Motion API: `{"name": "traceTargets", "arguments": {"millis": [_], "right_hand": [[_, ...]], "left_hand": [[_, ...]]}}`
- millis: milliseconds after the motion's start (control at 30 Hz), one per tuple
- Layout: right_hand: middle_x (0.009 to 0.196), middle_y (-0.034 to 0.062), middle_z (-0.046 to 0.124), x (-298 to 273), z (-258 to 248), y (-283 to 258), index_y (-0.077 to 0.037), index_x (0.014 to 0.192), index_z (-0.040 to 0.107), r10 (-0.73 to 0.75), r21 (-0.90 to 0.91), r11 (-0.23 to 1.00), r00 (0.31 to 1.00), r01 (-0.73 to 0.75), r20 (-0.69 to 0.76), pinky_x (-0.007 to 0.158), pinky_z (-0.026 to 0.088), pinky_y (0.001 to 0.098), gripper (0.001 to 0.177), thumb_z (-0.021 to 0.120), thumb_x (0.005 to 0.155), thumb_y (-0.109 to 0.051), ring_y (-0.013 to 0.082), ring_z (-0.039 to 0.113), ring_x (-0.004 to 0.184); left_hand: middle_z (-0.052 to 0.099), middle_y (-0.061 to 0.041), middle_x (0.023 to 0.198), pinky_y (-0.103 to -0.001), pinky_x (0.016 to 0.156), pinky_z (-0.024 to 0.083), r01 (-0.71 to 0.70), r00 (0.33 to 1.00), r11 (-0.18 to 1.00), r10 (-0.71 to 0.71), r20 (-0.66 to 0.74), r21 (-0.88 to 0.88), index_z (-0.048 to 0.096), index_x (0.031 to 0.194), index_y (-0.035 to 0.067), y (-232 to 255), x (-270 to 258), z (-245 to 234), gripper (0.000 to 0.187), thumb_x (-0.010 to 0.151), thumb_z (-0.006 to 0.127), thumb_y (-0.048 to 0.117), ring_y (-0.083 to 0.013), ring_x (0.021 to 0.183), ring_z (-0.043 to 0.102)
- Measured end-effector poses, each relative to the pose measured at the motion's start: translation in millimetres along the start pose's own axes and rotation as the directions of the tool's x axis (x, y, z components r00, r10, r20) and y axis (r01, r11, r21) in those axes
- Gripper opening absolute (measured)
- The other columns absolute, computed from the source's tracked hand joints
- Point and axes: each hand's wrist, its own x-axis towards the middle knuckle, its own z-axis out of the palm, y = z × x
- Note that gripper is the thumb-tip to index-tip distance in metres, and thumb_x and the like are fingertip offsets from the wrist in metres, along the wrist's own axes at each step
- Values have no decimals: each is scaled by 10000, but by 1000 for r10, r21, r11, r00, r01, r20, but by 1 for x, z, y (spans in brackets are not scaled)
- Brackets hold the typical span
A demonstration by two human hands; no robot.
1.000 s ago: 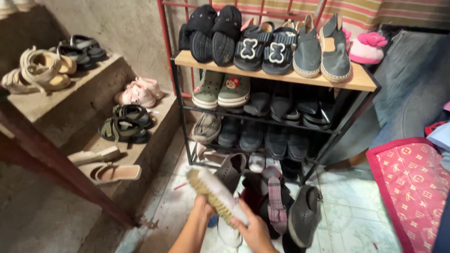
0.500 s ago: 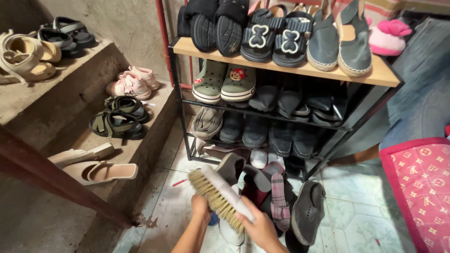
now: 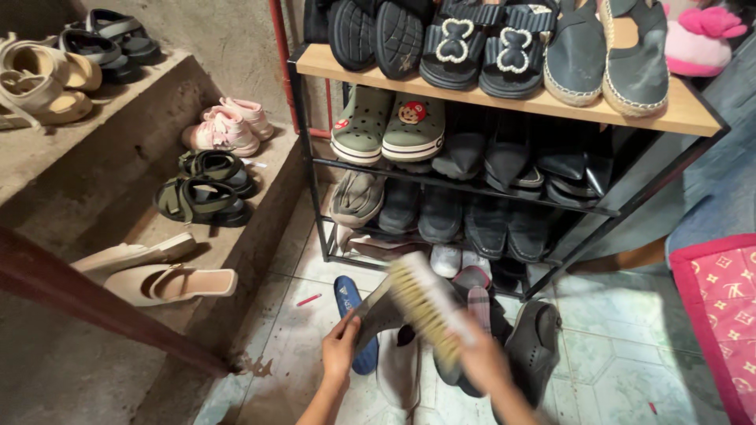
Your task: The person is cleaning various shoes using a brush. They pick up each shoe, brush it thoroughly, and place it back on the shoe rack. The task involves handling multiple pairs of shoes, including sandals, slippers, and sneakers.
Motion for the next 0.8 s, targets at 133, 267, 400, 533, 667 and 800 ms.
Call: {"name": "traceTargets", "arguments": {"millis": [133, 267, 400, 533, 667, 800], "right_hand": [[1061, 146, 773, -43, 25, -9, -277, 1422, 565, -176, 89, 984, 934, 155, 311, 849, 566, 374, 574, 739, 898, -435, 271, 737, 1025], [1097, 102, 778, -2, 28, 27, -371, 1428, 552, 204, -132, 975, 953, -177, 225, 841, 587, 363, 581, 694, 871, -452, 256, 788, 949], [1103, 113, 800, 44, 7, 85, -381, 1322, 680, 374, -204, 914, 923, -350, 91, 866, 566, 408, 419, 657, 925, -515, 303, 764, 1002], [1164, 110, 766, 38, 21, 99, -399, 1419, 577, 424, -253, 884, 902, -393, 82, 876, 565, 415, 510, 628, 933, -547, 325, 735, 1052], [1195, 117, 749, -1, 84, 72, -310, 1436, 526, 110, 30, 993, 987, -115, 116, 857, 566, 391, 575, 663, 902, -472, 291, 752, 1045], [1122, 136, 756, -33, 98, 36, -385, 1491, 480, 66, 30, 995, 881, -90, 468, 905, 561, 355, 614, 667, 913, -480, 258, 743, 1066]], "left_hand": [[707, -151, 913, -339, 696, 459, 33, 999, 994, -33, -9, 104, 748, 1234, -17, -31, 21, -12, 410, 961, 693, 284, -209, 787, 585], [766, -26, 1120, -221, 891, 504, -119, 990, 993, 120, 69, -16, 717, 1264, 22, -16, 6, -24, 457, 889, 732, 284, -102, 1005, 672], [765, -66, 1098, -241, 869, 508, -55, 997, 995, 51, 49, 83, 742, 1265, 32, 11, -3, -21, 450, 897, 732, 289, -125, 980, 671], [756, -52, 1079, -247, 828, 516, -26, 997, 996, 20, 68, 90, 743, 1253, 33, -6, 13, -24, 447, 891, 743, 295, -122, 940, 664], [747, -50, 981, -264, 755, 504, 3, 997, 985, -16, 79, 170, 754, 1206, 8, -64, 37, -29, 416, 917, 711, 304, -121, 859, 631], [745, -64, 891, -271, 728, 504, -9, 993, 947, 47, -112, 322, 768, 1124, -41, -115, 58, -52, 407, 978, 640, 317, -117, 808, 608]]}}
